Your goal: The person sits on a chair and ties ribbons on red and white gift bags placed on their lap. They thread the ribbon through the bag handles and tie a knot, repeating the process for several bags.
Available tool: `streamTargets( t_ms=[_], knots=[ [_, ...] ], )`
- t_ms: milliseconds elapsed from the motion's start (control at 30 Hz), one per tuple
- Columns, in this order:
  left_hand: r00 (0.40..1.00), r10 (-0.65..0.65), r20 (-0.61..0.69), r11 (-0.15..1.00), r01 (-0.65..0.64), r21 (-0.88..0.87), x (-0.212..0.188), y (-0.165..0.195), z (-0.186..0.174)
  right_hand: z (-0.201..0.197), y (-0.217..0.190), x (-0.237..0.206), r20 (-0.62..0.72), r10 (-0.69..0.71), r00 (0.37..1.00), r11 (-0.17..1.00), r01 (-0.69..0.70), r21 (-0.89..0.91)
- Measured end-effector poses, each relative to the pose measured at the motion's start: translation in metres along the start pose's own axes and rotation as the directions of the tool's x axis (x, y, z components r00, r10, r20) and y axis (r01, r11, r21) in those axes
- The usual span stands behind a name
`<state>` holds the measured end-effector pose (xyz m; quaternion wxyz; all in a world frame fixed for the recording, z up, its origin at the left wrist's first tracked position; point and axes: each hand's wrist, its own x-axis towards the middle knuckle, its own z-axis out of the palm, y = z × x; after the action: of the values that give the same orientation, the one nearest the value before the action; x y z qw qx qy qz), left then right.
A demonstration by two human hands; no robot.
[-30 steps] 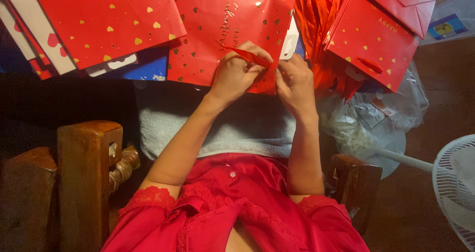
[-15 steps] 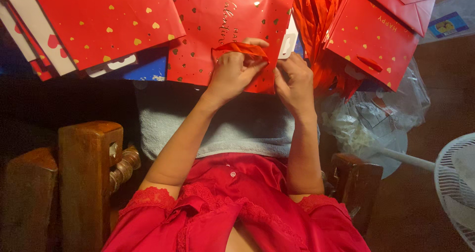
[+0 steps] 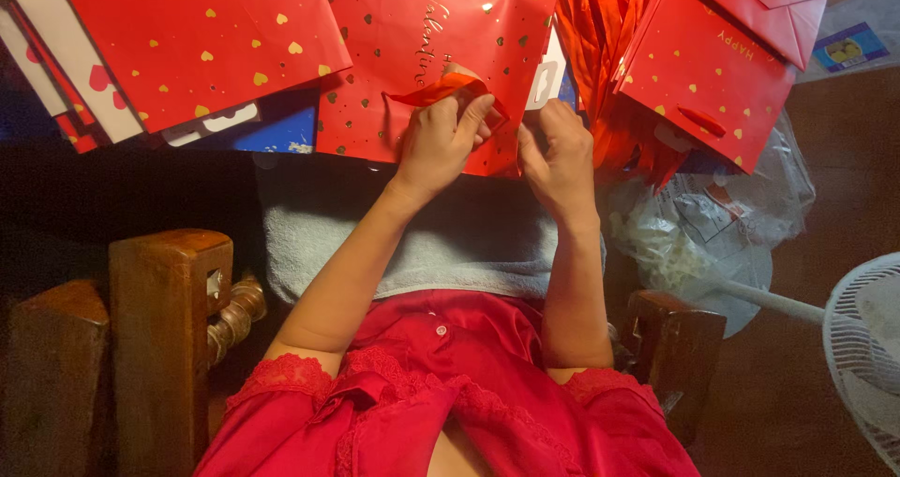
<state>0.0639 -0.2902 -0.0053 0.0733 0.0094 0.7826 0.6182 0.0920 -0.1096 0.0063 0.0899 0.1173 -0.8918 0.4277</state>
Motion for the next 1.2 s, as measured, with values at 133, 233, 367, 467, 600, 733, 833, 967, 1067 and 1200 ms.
streamTargets(
  t_ms=[133,233,367,467,600,733,833,967,1067,1200],
  knots=[
    [0.999,0.038,0.032,0.995,-0.041,0.089,0.007,0.002,-0.005,0.000,-0.001,0.006,-0.008,-0.028,1.000,1.000,0.028,0.012],
    [0.974,0.214,0.069,0.971,-0.221,0.097,0.011,0.004,-0.009,0.001,-0.002,0.011,-0.016,-0.036,0.999,0.999,0.037,0.032],
    [0.964,0.236,0.120,0.950,-0.255,0.178,0.015,0.005,-0.010,0.001,-0.002,0.015,-0.009,-0.019,1.000,0.999,0.020,0.028],
    [0.958,0.274,0.085,0.936,-0.286,0.204,0.018,0.005,-0.008,0.000,0.000,0.019,-0.005,-0.018,1.000,1.000,0.018,0.015],
    [0.998,0.010,0.064,0.999,-0.008,-0.035,0.021,0.005,-0.005,-0.001,0.000,0.020,-0.002,0.004,1.000,1.000,-0.004,0.010],
    [0.991,0.117,0.068,0.992,-0.113,-0.056,0.023,0.008,-0.004,-0.003,0.000,0.022,0.000,-0.004,1.000,1.000,0.004,0.002],
    [0.959,0.265,0.099,0.963,-0.268,0.020,0.027,0.009,-0.003,-0.007,0.002,0.027,-0.007,-0.021,1.000,1.000,0.021,0.010],
    [0.959,0.273,0.075,0.940,-0.282,0.191,0.030,0.010,-0.001,-0.008,0.003,0.030,-0.004,-0.019,1.000,1.000,0.020,0.023],
    [0.993,0.103,0.052,0.993,-0.105,0.047,0.032,0.012,0.000,-0.008,0.004,0.031,-0.004,-0.005,1.000,1.000,0.005,0.005],
    [0.998,0.005,0.063,0.997,0.001,-0.083,0.033,0.018,-0.001,-0.008,0.005,0.031,-0.001,0.010,1.000,1.000,-0.010,0.006]
  ],
)
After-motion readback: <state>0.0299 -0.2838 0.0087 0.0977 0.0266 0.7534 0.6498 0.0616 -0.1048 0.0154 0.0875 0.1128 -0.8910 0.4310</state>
